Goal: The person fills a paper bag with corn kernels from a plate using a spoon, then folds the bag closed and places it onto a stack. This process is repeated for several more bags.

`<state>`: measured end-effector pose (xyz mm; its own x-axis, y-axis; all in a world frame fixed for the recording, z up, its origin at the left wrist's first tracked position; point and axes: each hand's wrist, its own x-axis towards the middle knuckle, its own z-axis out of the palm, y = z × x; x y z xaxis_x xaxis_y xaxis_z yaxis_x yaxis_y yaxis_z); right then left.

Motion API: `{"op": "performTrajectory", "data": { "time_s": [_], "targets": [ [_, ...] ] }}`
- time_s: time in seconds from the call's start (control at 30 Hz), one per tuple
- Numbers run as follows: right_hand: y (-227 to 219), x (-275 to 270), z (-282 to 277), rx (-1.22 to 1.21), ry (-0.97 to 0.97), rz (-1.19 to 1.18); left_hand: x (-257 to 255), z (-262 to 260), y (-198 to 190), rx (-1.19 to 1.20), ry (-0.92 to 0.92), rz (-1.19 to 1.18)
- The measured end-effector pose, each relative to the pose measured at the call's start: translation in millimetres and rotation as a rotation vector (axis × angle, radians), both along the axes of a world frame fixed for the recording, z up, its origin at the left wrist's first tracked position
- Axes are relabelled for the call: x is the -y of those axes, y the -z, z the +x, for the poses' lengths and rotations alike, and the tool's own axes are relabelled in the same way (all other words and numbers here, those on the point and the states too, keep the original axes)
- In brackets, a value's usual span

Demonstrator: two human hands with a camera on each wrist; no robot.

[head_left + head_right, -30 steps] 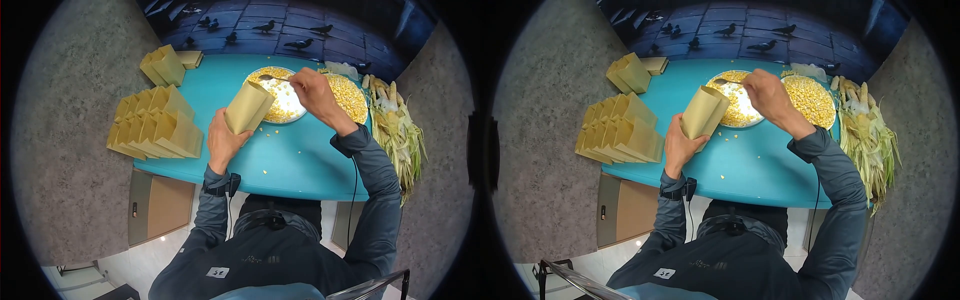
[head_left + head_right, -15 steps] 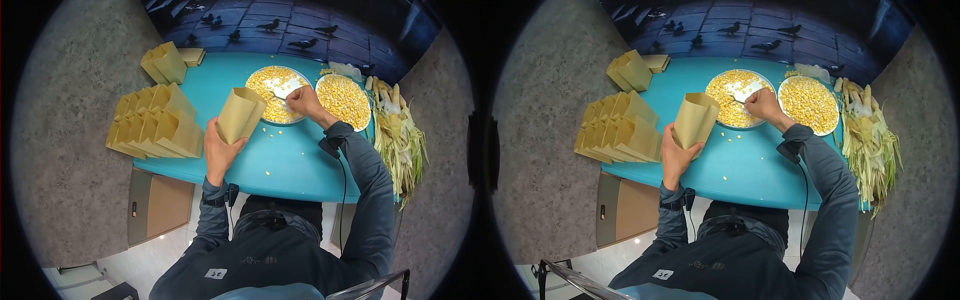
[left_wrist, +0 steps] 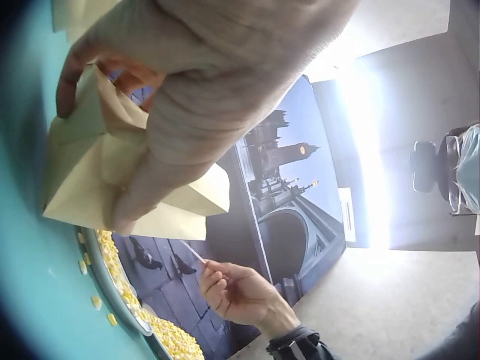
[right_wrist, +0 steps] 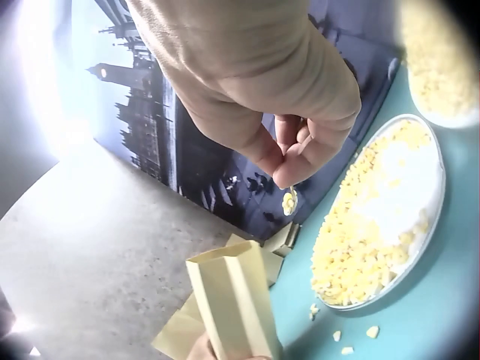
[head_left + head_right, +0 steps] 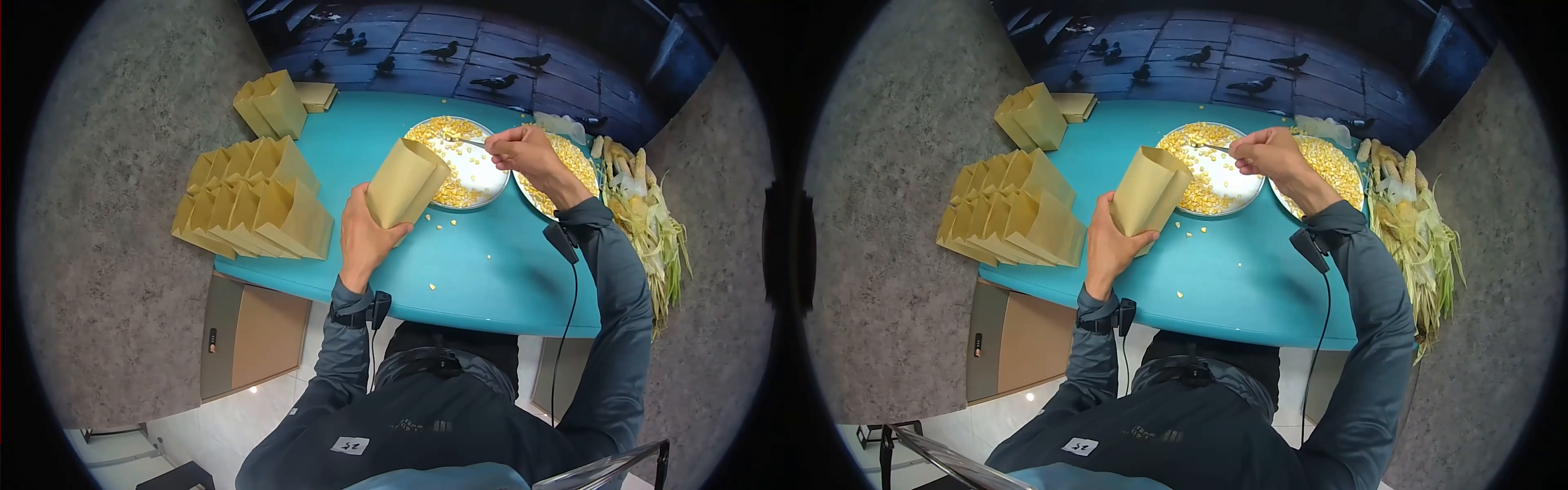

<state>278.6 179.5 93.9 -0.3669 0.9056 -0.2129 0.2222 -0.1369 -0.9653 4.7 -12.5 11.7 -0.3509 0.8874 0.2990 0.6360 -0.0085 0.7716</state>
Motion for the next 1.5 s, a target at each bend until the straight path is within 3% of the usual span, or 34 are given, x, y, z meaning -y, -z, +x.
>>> {"op": "performTrajectory", "data": {
  "time_s": [0.07, 0.17, 0.2, 0.27, 0.4, 0.43, 0.5, 0.53, 0.6, 0.67, 0.8, 0.9, 1.0, 1.1, 1.23, 1.47, 1.5],
  "targets": [
    [-15.4, 10.4, 0.1, 0.006, 0.015, 0.022, -6.8, 4.7, 1.1, 0.007, 0.007, -0.023],
    [-26.5, 32.9, -2.2, 0.184, -0.124, 0.415, -13.5, 13.7, -2.2, 0.020, 0.023, -0.021],
    [-23.7, 39.0, -2.7, 0.186, -0.120, 0.416, -15.6, 16.0, -1.2, 0.021, 0.027, -0.020],
    [-17.7, 50.1, -5.4, 0.348, -0.197, 1.184, -19.8, 18.9, 2.1, 0.056, 0.040, -0.007],
    [-5.3, 49.7, -5.6, 0.352, 0.017, 1.260, -20.3, 20.2, 4.9, 0.057, 0.020, -0.030],
    [3.1, 41.4, -0.8, 0.350, 0.017, 1.257, -19.2, 18.4, 5.4, 0.082, 0.009, -0.034],
    [28.9, 21.7, 13.1, 0.607, -0.020, 1.042, -15.7, 14.0, 7.5, 0.107, -0.001, -0.039],
    [41.2, 17.9, 16.3, 0.608, -0.020, 1.041, -13.3, 10.8, 9.2, 0.106, -0.022, -0.024],
    [62.3, 9.7, 18.2, 0.626, 0.003, 0.714, -9.2, 6.0, 10.7, 0.106, -0.046, -0.007],
    [74.3, 7.9, 11.3, 0.653, -0.002, 0.646, -2.2, 1.2, 10.7, 0.116, -0.069, 0.016],
    [98.9, 7.8, -8.8, 0.498, -0.017, 0.495, 9.3, -2.6, 5.6, 0.134, -0.074, 0.014],
    [100.6, 9.6, -20.9, 0.222, -0.070, 0.087, 13.8, -6.3, 5.1, 0.121, -0.079, -0.007],
    [97.5, 0.5, -26.5, 0.084, -0.015, -0.128, 15.3, -9.4, 8.0, 0.119, -0.055, -0.005],
    [83.9, 1.3, -25.4, -0.002, 0.093, -0.227, 14.1, -10.6, 11.3, 0.109, -0.053, -0.015],
    [67.5, -3.9, -14.5, -0.031, 0.092, -0.248, 2.8, -13.0, 11.3, 0.007, -0.041, -0.032],
    [3.6, 10.0, -4.4, -0.043, 0.071, 0.042, -28.8, -12.2, -8.2, -0.092, 0.012, -0.141],
    [-1.9, 14.2, -5.4, 0.027, 0.012, 0.170, -34.5, -12.1, -7.1, -0.093, 0.018, -0.140]
  ]
}}
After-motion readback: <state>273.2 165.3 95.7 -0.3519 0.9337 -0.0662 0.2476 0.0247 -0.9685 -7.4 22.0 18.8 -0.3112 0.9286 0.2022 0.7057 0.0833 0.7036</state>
